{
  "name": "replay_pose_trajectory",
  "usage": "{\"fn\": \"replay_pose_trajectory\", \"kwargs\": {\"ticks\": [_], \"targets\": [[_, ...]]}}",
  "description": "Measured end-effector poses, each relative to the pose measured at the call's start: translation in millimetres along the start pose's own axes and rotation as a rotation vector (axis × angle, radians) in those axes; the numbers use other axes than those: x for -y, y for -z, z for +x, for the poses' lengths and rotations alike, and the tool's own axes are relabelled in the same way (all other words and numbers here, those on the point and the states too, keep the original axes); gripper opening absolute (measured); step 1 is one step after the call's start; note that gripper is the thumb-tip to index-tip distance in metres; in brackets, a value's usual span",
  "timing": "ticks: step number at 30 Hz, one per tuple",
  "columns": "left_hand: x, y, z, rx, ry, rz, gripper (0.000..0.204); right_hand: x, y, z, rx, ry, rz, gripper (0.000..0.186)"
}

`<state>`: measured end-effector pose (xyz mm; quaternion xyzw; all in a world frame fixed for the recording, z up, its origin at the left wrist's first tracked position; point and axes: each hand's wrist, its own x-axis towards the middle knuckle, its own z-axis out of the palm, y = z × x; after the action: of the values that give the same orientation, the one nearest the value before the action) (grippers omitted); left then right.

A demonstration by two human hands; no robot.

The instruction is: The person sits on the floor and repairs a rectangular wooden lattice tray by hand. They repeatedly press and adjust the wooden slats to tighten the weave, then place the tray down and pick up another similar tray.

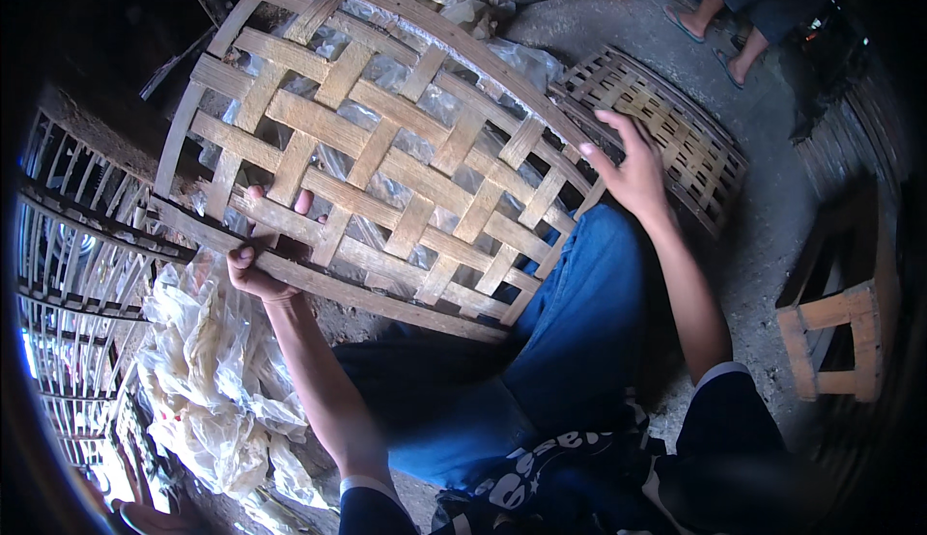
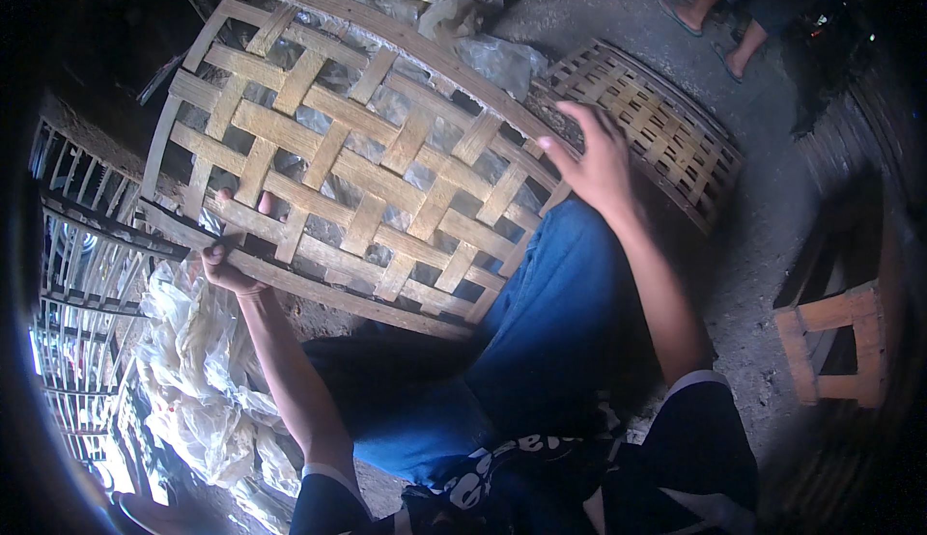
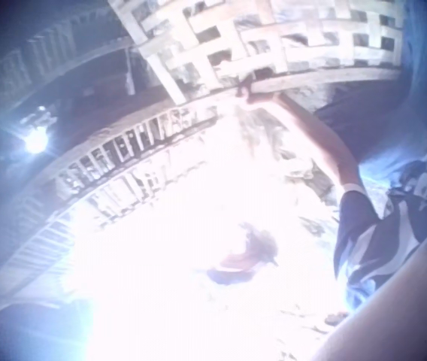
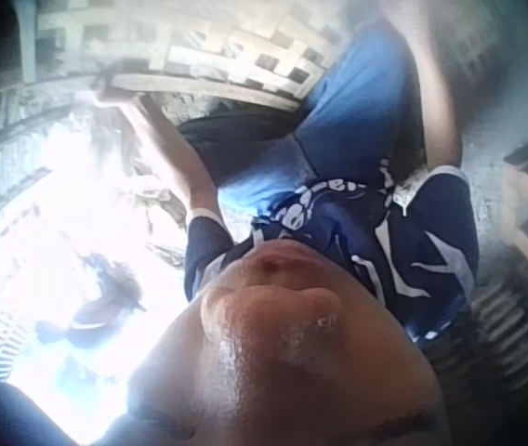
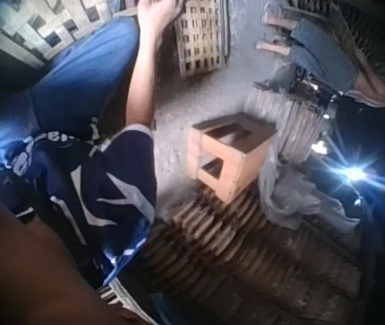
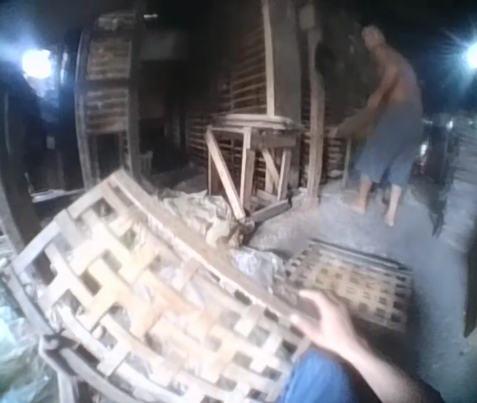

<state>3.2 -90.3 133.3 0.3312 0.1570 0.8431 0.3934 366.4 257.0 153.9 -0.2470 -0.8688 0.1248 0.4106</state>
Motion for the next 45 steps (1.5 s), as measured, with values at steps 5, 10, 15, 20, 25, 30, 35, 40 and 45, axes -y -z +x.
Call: {"fn": "replay_pose_trajectory", "kwargs": {"ticks": [5,10,15,20,25,30,35,40,45], "targets": [[7,-16,13,0.189,0.034,-0.039,0.084,9,-38,25,0.042,-0.118,0.359,0.048],[9,-11,7,0.092,-0.045,-0.048,0.081,0,-43,50,0.251,-0.479,0.732,0.035],[10,-10,6,0.066,-0.044,-0.047,0.081,-15,-40,60,0.321,-0.687,1.031,0.029],[7,-11,4,0.080,-0.009,-0.020,0.081,-24,-35,69,0.430,-0.795,1.125,0.026],[11,-20,11,0.122,-0.017,-0.021,0.080,-33,-38,69,0.289,-0.724,1.038,0.022],[7,-17,7,0.038,-0.008,-0.040,0.082,-107,-17,38,0.026,-0.736,1.069,0.027],[20,-3,8,0.078,-0.002,-0.095,0.084,-219,37,-100,0.233,-0.340,0.039,0.017],[18,-26,11,0.128,0.002,-0.136,0.083,-188,62,-166,0.583,-0.778,-0.615,0.025],[11,-27,2,0.041,-0.030,-0.097,0.076,-179,56,-148,0.229,-0.407,-0.512,0.005]]}}
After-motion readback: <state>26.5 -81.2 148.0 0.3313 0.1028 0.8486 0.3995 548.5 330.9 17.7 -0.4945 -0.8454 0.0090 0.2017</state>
